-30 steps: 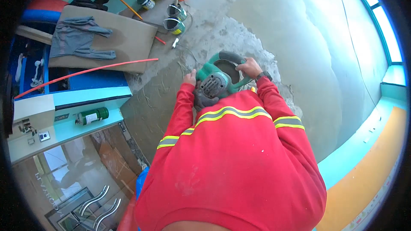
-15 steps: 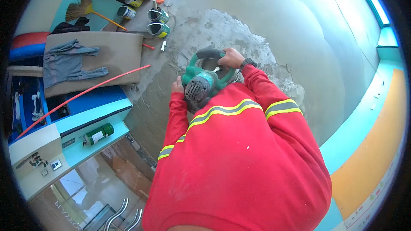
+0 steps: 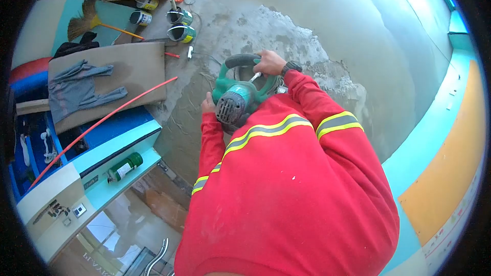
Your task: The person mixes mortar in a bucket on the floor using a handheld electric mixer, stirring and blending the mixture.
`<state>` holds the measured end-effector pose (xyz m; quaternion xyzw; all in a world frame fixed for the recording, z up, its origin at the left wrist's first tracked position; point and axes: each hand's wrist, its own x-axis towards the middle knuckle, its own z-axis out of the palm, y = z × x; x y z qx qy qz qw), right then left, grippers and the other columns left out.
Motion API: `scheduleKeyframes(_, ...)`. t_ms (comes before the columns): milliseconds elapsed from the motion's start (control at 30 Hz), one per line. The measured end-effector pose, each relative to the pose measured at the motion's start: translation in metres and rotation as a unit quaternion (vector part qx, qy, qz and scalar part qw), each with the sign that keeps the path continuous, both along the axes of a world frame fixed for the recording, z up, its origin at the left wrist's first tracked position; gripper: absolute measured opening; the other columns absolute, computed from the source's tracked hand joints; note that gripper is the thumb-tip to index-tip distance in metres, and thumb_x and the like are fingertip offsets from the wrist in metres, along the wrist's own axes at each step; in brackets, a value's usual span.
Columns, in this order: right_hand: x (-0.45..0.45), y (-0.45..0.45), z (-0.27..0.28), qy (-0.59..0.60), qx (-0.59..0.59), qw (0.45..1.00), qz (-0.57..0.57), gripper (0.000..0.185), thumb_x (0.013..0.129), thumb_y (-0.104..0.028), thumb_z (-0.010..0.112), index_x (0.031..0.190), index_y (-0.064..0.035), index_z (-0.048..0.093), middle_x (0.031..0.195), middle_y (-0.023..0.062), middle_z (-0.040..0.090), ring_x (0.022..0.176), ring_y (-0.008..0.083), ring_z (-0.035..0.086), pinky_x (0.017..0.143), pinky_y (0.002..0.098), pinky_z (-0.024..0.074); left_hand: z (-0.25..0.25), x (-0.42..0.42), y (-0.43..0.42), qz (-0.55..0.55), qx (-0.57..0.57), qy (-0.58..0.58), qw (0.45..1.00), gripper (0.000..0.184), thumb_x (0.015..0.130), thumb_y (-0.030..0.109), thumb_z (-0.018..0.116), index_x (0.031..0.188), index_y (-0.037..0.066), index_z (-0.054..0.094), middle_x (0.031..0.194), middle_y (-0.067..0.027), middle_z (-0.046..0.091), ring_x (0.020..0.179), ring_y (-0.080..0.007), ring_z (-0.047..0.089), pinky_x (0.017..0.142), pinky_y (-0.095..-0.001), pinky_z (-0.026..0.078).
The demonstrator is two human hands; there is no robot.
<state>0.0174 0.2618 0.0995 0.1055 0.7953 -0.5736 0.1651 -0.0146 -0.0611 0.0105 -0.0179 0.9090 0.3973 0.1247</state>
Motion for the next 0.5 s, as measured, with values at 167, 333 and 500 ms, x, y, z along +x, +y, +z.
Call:
scheduleKeyframes(167,0.0,-0.005,0.001,-0.044,-0.023,0.998,-0.032,0.027,0.065,-0.017,0.062,0.083,0.0029,0.062,0.058,0.0099,0.06,0.049,0.0166,0.06,0.048,0.0299,0.0489,0.038,0.01,0.007,0.007,-0.05,-0.011,0.999,0.065,0.094,0.046,0.03,0.067,-0.003,0.063,0.051,-0.0149,0.057,0.051,-0.0281,0.061,0.051,-0.0408,0.045)
scheduleKeyframes(333,-0.002,-0.004,0.014,-0.047,-0.024,0.998,-0.023,0.029,0.065,-0.017,0.062,0.086,0.0038,0.062,0.059,0.0109,0.06,0.05,0.0175,0.061,0.049,0.0317,0.0491,0.039,0.016,0.009,0.023,-0.02,-0.014,0.999,0.065,0.094,0.046,0.03,0.065,-0.004,0.061,0.05,-0.0147,0.057,0.048,-0.0267,0.06,0.049,-0.0397,0.046)
scheduleKeyframes(500,-0.002,-0.001,0.001,-0.031,-0.028,0.999,-0.023,0.03,0.065,-0.017,0.063,0.086,0.0032,0.062,0.058,0.0108,0.06,0.051,0.0176,0.06,0.05,0.0318,0.049,0.037,0.016,0.011,0.025,-0.025,0.007,0.999,0.068,0.094,0.046,0.029,0.062,-0.005,0.059,0.047,-0.0131,0.055,0.044,-0.0246,0.059,0.046,-0.0377,0.046)
